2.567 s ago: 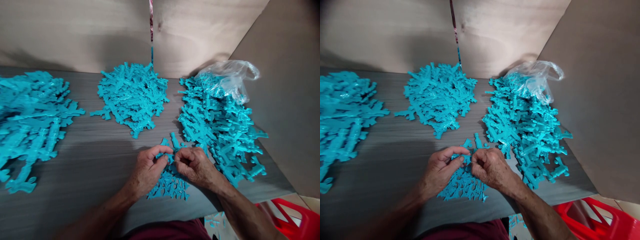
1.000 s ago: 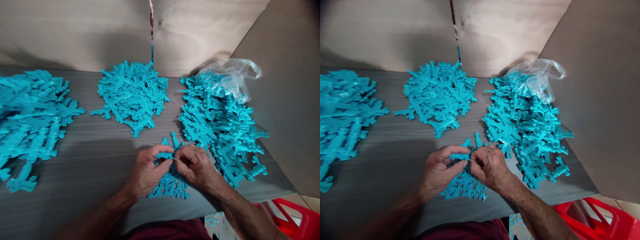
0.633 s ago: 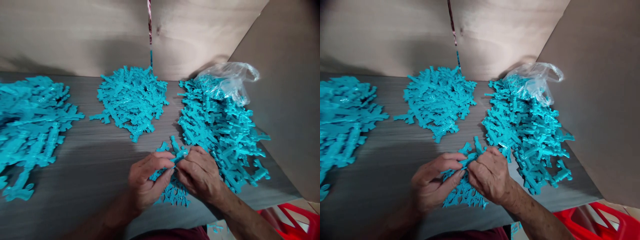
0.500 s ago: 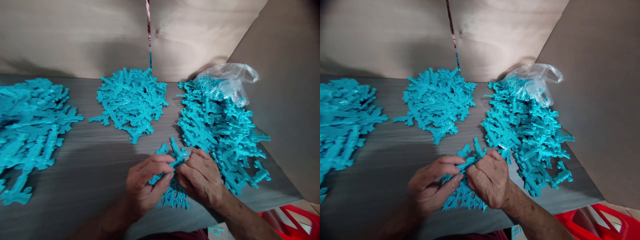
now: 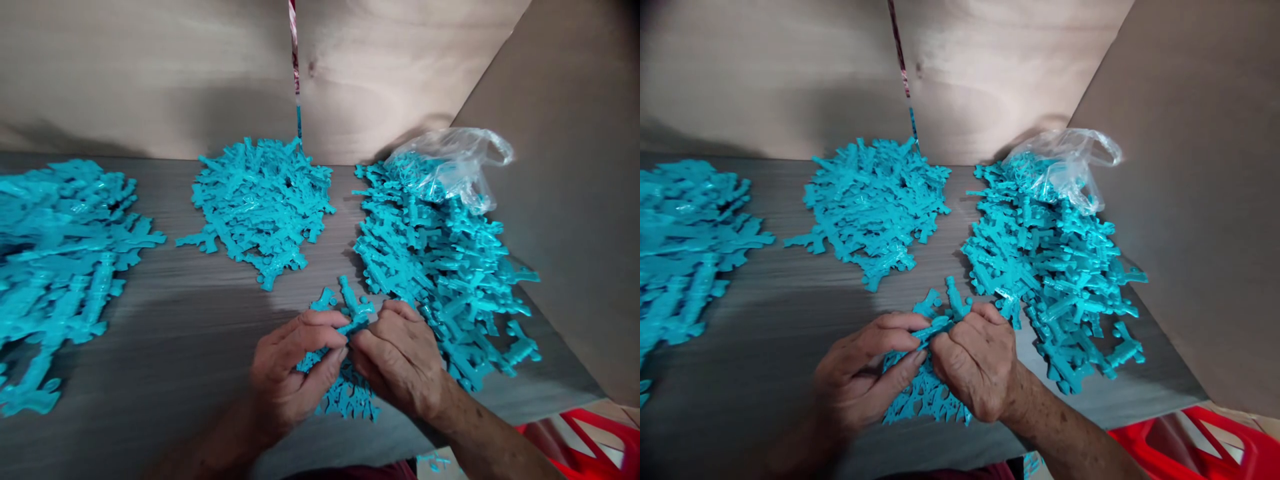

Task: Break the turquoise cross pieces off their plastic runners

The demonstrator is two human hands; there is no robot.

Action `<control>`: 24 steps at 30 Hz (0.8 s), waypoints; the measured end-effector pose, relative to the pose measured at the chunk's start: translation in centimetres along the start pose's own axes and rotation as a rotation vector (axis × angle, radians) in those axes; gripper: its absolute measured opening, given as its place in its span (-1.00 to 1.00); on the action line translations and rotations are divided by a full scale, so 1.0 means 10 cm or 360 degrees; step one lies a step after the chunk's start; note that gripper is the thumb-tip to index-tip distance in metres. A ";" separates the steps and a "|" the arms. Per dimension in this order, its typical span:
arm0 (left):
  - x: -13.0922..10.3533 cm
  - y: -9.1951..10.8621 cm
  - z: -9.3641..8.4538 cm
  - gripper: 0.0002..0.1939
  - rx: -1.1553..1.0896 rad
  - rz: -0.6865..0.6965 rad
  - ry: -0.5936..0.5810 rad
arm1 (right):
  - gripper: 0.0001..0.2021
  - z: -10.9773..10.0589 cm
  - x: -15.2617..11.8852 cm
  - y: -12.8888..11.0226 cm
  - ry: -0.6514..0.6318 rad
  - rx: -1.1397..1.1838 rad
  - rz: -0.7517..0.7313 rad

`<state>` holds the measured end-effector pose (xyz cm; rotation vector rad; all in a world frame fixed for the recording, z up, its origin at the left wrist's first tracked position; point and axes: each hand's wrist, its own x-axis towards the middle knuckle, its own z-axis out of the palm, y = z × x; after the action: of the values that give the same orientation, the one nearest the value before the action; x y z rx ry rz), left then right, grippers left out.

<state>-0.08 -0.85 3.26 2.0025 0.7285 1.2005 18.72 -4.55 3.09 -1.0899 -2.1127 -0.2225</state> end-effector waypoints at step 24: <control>0.00 -0.04 0.07 -0.78 0.0031 -0.0261 0.0112 | -0.88 0.12 0.00 -0.02 -0.0067 0.0197 0.0302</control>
<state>0.52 -0.77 2.66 1.8835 0.9242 1.1757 17.94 -4.12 2.20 -1.2210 -2.0152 0.0216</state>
